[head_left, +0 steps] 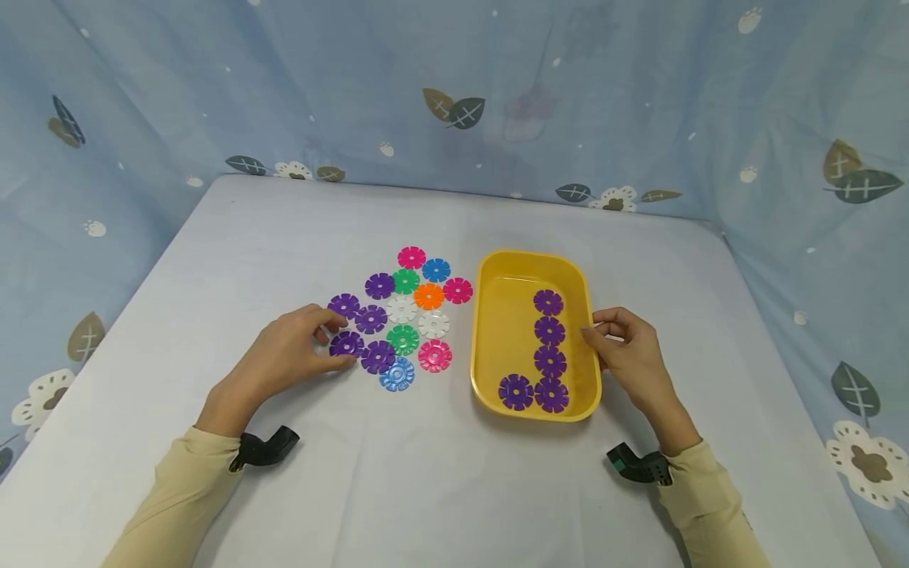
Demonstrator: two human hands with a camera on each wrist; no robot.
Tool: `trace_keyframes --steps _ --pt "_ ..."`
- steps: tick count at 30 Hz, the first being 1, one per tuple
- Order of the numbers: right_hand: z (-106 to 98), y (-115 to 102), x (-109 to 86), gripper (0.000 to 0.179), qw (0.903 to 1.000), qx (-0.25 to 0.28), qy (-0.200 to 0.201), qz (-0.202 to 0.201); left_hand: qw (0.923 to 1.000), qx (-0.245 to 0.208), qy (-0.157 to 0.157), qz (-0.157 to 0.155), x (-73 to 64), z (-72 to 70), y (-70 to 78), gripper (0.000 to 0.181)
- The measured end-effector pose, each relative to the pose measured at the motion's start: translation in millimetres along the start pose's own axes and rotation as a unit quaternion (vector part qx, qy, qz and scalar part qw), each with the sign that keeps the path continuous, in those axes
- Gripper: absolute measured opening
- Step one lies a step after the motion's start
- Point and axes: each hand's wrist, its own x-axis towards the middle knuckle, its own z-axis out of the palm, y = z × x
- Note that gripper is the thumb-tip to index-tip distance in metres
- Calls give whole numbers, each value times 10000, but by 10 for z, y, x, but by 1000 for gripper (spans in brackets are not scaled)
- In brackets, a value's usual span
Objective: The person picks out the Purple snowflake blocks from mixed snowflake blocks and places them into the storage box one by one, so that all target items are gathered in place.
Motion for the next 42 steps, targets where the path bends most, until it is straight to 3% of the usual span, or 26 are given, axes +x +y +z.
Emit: trace_keyframes --steps 13,19,27,42 --pt "-15 3 4 34 10000 46 20 -59 9999 83 141 48 -20 118 13 56" --pt "-7 -6 -1 34 10000 89 3 -12 9999 26 153 -71 -19 149 3 55" --pt "-1 -10 -11 32 9999 95 40 -15 9997 -128 88 -180 -1 163 -7 54" --pt "11 -4 -6 31 10000 48 76 -28 9997 70 109 -186 -21 125 34 46"
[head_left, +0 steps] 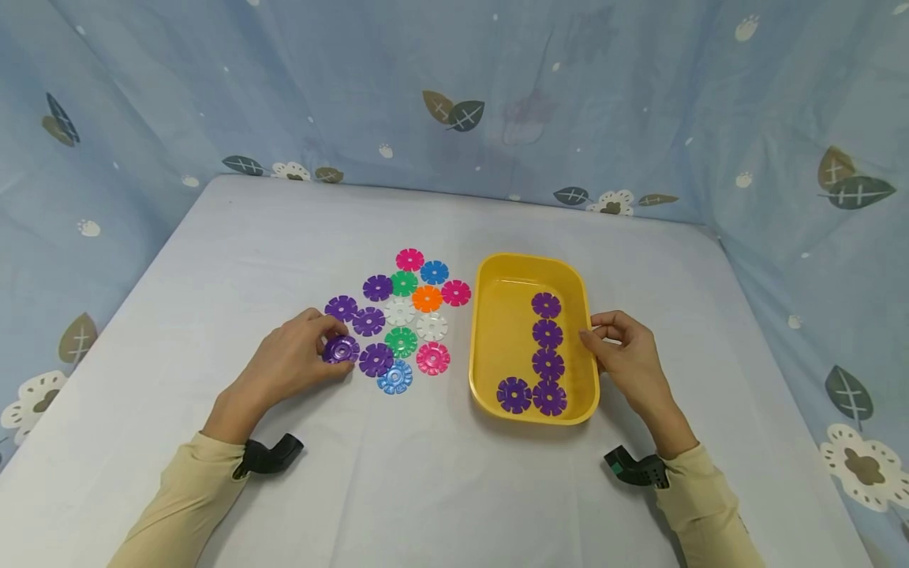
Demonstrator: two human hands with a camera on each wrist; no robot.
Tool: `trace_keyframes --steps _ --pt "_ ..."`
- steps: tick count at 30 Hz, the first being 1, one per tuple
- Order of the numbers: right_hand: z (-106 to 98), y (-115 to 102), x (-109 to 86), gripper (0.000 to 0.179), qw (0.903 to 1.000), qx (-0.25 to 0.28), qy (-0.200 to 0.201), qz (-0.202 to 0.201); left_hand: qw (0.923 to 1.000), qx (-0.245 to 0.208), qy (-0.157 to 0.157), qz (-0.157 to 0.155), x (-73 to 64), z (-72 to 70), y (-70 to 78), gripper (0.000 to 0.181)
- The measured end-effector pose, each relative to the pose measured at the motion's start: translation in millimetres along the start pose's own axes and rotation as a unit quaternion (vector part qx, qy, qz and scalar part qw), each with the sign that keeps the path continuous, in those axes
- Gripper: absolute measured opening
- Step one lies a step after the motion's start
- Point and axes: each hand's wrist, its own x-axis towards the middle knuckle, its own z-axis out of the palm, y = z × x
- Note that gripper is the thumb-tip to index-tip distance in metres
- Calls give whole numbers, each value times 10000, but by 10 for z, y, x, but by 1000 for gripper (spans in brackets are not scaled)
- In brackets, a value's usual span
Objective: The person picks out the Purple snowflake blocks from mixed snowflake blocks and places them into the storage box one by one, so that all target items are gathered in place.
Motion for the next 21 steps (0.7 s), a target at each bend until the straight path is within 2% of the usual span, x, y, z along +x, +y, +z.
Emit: trace_keyframes --steps 11,15,21 --pt "1 7 -4 32 10000 -9 2 -29 9995 275 56 141 0 -46 -1 47" --pt "3 5 -1 33 10000 -49 21 -32 9993 305 113 159 28 -80 5 49" --pt "6 4 2 32 9999 -56 28 -113 9984 388 203 364 92 -129 50 47"
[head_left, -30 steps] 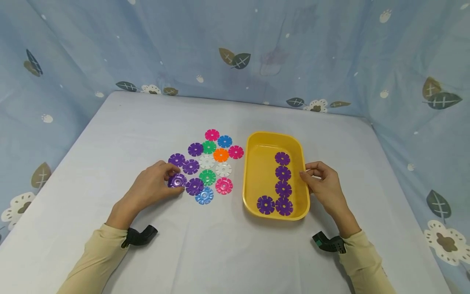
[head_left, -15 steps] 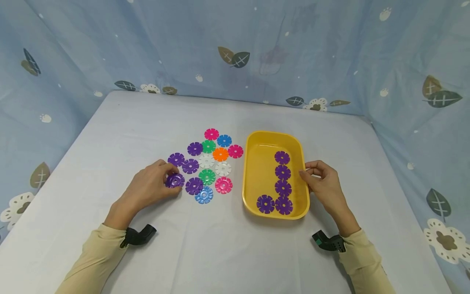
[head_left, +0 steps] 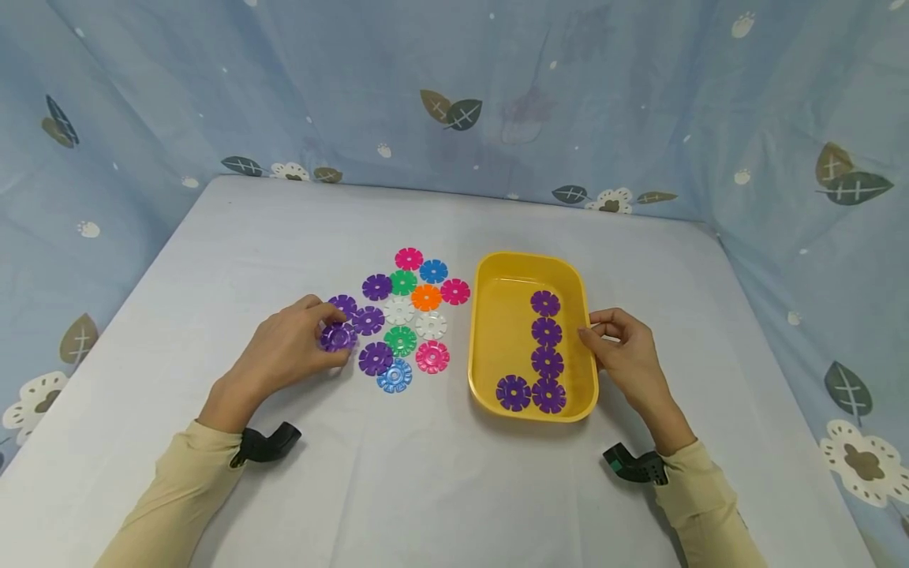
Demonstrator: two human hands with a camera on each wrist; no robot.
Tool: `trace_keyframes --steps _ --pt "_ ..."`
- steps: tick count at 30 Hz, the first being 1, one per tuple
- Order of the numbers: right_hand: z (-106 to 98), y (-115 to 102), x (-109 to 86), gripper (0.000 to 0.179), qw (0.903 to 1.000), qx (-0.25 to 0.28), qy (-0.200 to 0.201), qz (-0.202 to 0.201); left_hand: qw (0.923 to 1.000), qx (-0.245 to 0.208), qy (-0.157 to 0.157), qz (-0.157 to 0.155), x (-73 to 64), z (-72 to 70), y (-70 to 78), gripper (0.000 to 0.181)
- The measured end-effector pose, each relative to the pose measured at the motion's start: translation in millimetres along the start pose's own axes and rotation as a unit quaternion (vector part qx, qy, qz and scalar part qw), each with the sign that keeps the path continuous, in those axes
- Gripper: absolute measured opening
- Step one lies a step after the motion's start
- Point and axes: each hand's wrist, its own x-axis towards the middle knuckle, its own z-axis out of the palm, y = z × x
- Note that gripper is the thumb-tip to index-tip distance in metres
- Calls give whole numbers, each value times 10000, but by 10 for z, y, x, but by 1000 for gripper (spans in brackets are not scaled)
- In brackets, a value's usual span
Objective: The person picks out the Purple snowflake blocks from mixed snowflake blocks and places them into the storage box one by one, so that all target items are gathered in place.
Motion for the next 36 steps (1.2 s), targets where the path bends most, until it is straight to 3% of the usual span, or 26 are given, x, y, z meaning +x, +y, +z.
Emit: trace_keyframes --steps 17,28,36 --pt "1 23 4 32 10000 37 -9 29 9986 -80 -175 500 316 -90 348 49" --pt "6 -3 -4 36 9999 119 -15 59 9925 24 -132 1213 616 -159 744 47" --pt "1 2 -3 36 10000 92 -10 30 9827 52 -271 1832 803 -134 1079 46"
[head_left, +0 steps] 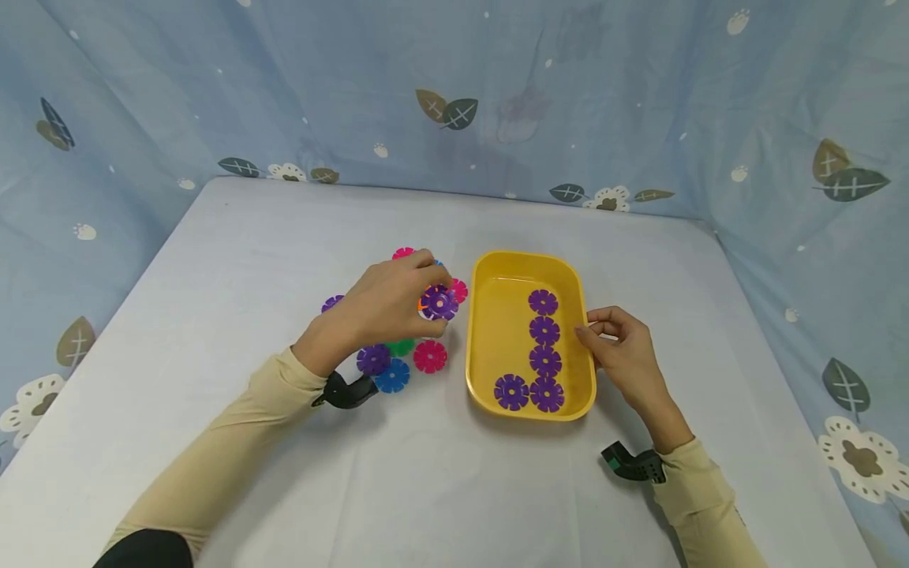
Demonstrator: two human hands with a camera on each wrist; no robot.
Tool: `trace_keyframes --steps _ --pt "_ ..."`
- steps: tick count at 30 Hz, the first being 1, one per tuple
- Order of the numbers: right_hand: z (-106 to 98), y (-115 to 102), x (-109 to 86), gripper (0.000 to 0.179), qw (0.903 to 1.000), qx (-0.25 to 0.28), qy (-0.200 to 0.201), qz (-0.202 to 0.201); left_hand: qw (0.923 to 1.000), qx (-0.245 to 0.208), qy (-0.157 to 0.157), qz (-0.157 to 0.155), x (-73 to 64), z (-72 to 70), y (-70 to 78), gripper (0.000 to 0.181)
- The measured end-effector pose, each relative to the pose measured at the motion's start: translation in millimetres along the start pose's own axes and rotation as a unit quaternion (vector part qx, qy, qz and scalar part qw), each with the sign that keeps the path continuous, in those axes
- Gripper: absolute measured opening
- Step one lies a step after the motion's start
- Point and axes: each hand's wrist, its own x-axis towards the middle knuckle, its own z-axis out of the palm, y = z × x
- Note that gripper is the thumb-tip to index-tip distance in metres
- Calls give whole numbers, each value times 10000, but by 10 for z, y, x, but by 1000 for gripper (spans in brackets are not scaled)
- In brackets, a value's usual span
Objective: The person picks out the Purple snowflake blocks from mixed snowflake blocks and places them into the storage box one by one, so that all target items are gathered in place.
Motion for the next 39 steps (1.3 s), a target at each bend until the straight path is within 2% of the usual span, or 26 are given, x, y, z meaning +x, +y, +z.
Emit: trace_keyframes --steps 5,13,21,26,39 --pt "-8 -7 5 36 10000 -30 -14 -34 9996 -149 -208 127 161 46 176 52" --pt "-8 -43 10 36 9999 -78 -34 -53 9962 54 -724 479 342 120 408 53" --pt "4 -8 -9 35 10000 -60 -16 -41 9876 265 -1273 879 481 324 570 52" --pt "2 -14 -19 35 9999 -99 4 -40 9830 332 -1551 925 553 447 626 52" --pt "-6 -9 -10 35 9999 -1 0 -114 9734 640 -1945 1031 664 676 660 45"
